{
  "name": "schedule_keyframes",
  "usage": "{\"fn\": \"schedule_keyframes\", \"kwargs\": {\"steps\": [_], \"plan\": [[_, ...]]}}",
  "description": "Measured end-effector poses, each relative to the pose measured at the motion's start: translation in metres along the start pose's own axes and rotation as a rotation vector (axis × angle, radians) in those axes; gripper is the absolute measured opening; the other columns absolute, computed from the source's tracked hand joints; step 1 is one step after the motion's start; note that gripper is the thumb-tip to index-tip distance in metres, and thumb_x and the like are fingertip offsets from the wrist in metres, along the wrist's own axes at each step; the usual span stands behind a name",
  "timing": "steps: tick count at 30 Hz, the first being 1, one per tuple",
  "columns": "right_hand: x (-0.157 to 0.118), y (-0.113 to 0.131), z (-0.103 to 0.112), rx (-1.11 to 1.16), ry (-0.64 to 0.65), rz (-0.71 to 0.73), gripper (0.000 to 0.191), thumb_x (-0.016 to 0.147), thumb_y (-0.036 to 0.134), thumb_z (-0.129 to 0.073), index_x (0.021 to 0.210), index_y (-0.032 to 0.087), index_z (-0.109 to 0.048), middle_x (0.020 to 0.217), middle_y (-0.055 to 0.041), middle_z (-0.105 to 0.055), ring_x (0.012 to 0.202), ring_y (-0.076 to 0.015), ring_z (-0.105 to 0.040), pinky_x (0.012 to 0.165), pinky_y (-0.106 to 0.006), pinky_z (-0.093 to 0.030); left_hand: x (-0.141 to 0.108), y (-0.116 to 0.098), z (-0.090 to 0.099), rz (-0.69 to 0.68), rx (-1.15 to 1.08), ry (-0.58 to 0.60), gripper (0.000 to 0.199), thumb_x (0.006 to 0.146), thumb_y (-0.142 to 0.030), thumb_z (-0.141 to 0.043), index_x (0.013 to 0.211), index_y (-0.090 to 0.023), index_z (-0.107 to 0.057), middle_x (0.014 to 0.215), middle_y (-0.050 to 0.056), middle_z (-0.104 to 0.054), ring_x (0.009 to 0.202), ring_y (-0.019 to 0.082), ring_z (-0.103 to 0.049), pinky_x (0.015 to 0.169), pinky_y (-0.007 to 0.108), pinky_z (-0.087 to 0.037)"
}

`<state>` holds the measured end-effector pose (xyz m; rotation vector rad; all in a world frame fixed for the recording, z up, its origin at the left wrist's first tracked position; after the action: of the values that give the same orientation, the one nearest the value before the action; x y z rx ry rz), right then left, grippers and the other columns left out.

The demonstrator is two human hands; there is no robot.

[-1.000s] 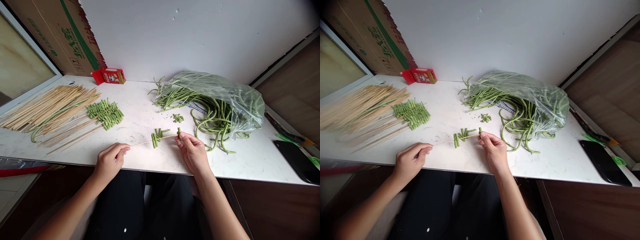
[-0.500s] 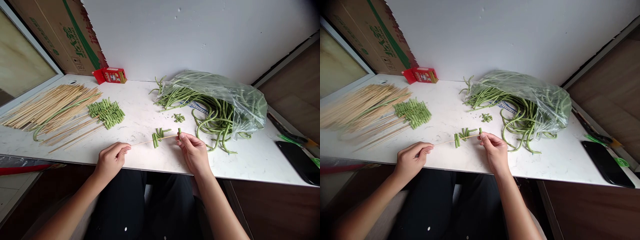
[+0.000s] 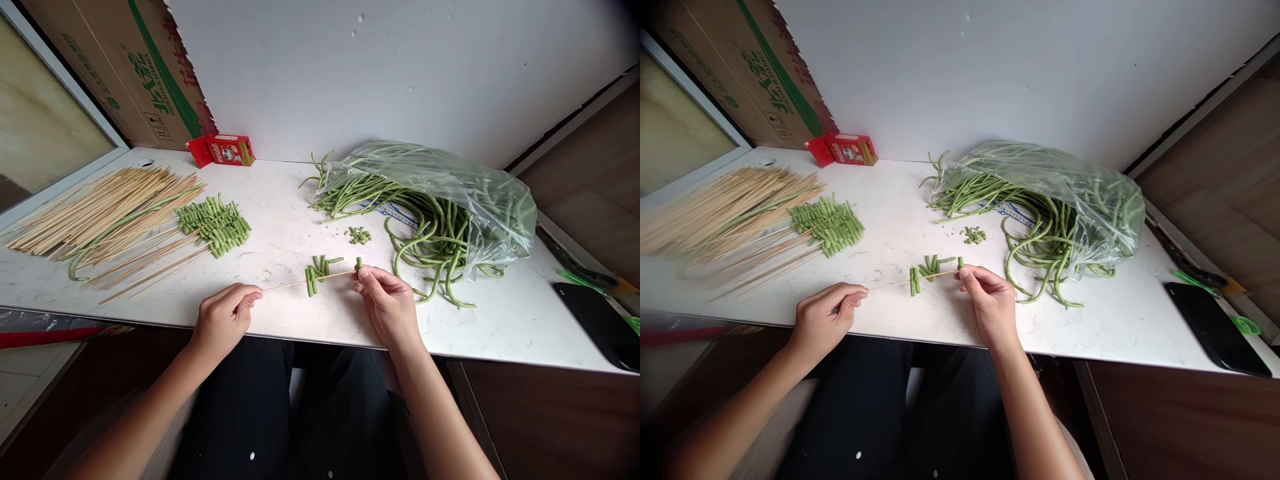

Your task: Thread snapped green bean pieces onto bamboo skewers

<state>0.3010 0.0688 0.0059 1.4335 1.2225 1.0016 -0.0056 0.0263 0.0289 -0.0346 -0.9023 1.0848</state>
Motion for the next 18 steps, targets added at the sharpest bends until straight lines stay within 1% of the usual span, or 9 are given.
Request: {"fn": "schedule_keyframes", "kwargs": {"steps": [8, 18], "plan": [[-0.0007, 0.0008, 0.0, -0.03, 0.023, 0.004, 0.023, 0.084, 0.047, -0.088, 0.094, 0.026, -0.086, 0.093, -0.0055, -0.08, 0.075, -0.019, -0.064, 0.077, -0.038, -0.054, 0.0009, 0.0017, 0.0006, 0.014, 0.005, 0.008, 0.023, 0.098, -0.01, -0.056, 0.089, -0.019, -0.075, 0.083, 0.002, -0.081, 0.068, 0.015, -0.075, 0.067, 0.024, -0.058], [-0.0022, 0.0068, -0.0041, -0.063, 0.042, 0.033, 0.022, 0.084, 0.048, -0.087, 0.092, 0.027, -0.086, 0.089, -0.0053, -0.079, 0.078, -0.0213, -0.066, 0.077, -0.038, -0.053, 0.0001, 0.0046, 0.0001, 0.055, -0.009, 0.018, 0.025, 0.096, -0.011, -0.054, 0.088, -0.02, -0.076, 0.083, 0.003, -0.081, 0.068, 0.016, -0.074, 0.067, 0.026, -0.06]]}}
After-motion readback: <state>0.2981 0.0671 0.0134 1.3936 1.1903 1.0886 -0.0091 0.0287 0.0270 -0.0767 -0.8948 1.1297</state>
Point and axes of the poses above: each hand's wrist, its own x-axis towards the middle knuckle, its own z-axis out of the back of the hand, y = z × x, the point moved 5 cm from there along x, towards the middle knuckle
